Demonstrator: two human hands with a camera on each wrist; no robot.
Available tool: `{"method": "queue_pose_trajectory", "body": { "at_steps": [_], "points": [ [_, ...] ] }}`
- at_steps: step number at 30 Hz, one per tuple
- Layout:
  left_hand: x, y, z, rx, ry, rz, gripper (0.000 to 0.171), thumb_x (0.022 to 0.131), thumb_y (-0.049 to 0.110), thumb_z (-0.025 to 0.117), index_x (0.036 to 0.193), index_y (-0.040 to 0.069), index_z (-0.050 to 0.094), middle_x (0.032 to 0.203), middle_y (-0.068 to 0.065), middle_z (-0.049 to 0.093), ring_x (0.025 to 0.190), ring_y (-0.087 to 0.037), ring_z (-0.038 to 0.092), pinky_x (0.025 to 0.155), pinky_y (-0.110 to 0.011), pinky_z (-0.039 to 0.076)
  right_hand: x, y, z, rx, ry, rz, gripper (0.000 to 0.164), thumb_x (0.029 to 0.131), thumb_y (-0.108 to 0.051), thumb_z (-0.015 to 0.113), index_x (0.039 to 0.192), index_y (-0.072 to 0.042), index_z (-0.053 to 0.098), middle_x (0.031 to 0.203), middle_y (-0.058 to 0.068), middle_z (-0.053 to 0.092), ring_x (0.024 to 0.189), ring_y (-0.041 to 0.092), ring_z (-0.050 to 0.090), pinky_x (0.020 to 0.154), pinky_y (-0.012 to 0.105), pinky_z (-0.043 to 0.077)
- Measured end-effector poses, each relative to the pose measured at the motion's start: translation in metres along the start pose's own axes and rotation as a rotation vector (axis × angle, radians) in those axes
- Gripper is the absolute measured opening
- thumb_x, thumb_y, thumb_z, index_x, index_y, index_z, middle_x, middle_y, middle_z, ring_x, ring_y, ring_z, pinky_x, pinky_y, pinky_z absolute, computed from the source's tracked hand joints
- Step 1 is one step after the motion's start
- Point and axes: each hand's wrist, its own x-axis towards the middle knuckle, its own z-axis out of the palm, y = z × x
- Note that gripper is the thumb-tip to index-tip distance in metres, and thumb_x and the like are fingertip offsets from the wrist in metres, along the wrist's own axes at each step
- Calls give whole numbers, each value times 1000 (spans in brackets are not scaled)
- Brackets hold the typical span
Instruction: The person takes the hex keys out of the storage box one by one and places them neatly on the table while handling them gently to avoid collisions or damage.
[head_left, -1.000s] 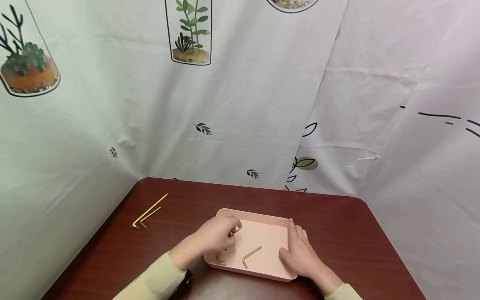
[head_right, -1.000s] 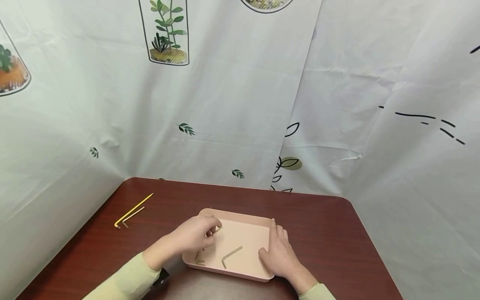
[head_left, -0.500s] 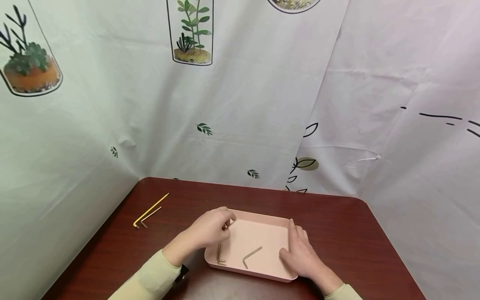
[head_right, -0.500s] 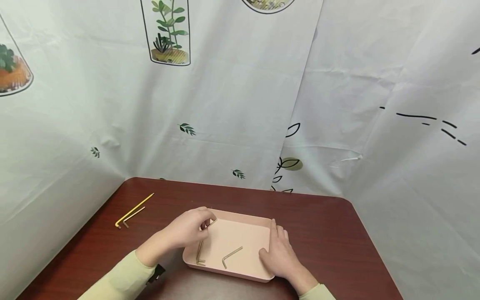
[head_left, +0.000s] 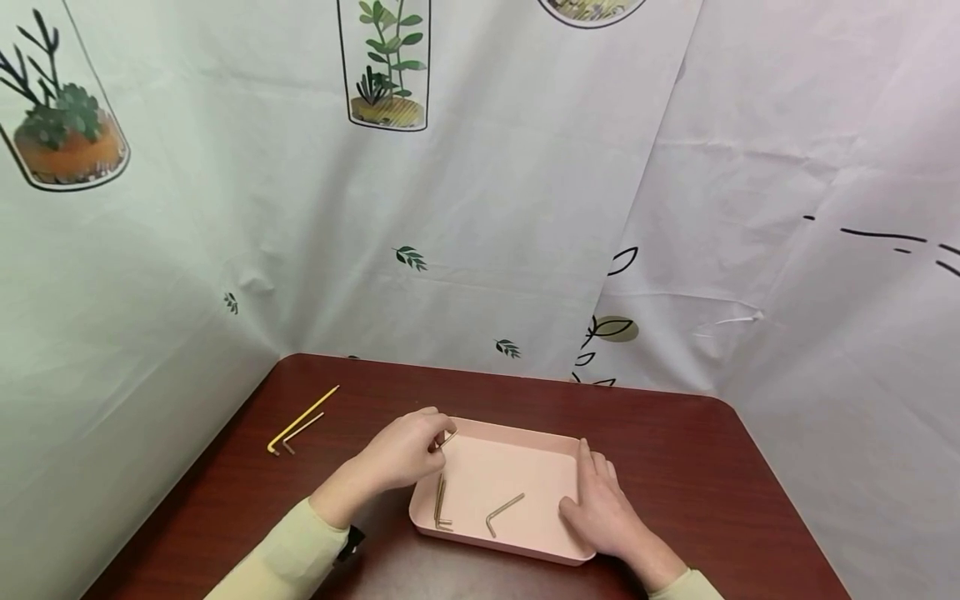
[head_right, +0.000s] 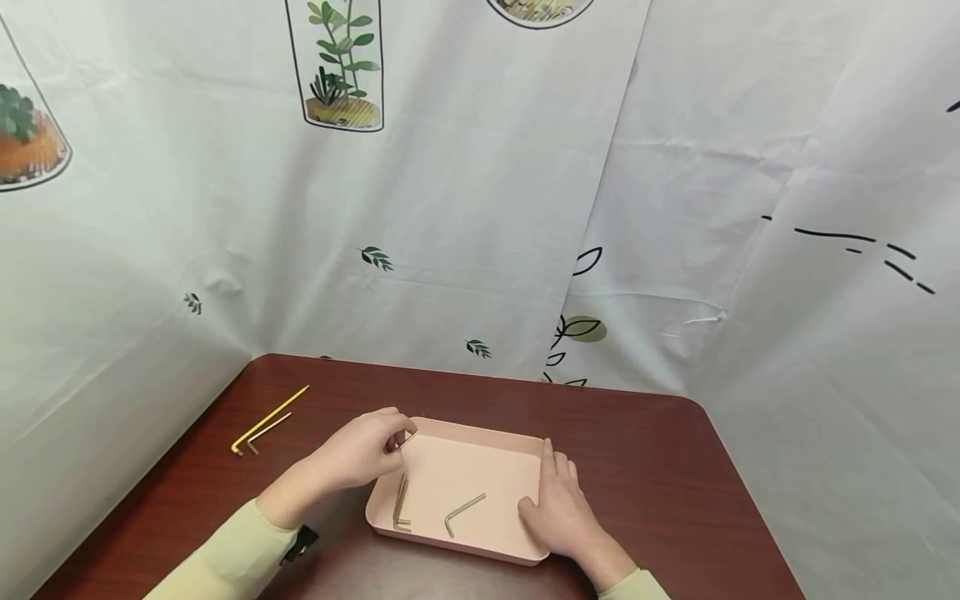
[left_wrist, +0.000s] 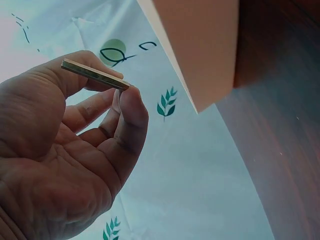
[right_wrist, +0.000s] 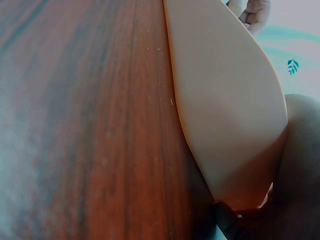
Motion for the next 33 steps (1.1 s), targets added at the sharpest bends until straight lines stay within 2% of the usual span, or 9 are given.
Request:
{"method": "queue_pose_trajectory", "body": {
  "at_steps": [6,10,18,22,33],
  "points": [
    [-6,-10,-2,12,15,-16,28,80,-7,70,104,7,76,84,6,55,76,-9,50,67,-28,44,0,0,0,-4,-2,-2,101,85,-11,72,167,18,22,154,37,47,145,50,44,114,60,47],
    [-10,-18,-3,21,1,-38,23,82,-6,71,99,9,72,82,6,51,75,-9,46,65,-28,40,0,0,-1,-4,-4,-1,101,85,-10,72,167,18,21,154,37,46,145,50,44,114,60,47],
    [-20,-35,-5,30,-14,-84,24,80,-6,71,95,13,69,81,7,49,72,-8,44,63,-28,39,0,-1,-1,-3,-4,2,100,85,-11,72,167,18,22,154,37,47,144,49,44,114,60,47],
    [-24,-41,-6,42,0,-88,26,78,-7,71,96,12,70,82,7,50,74,-9,46,65,-29,41,-1,-2,-1,-2,-2,0,100,85,-11,72,167,19,22,154,37,47,144,49,44,114,60,47],
    [-33,-59,-11,89,-24,-163,26,79,-4,74,101,10,74,82,8,50,73,-10,48,66,-32,44,0,-2,-1,-6,1,-1,100,85,-10,72,167,19,22,153,36,48,143,49,45,113,59,48]
  ]
}}
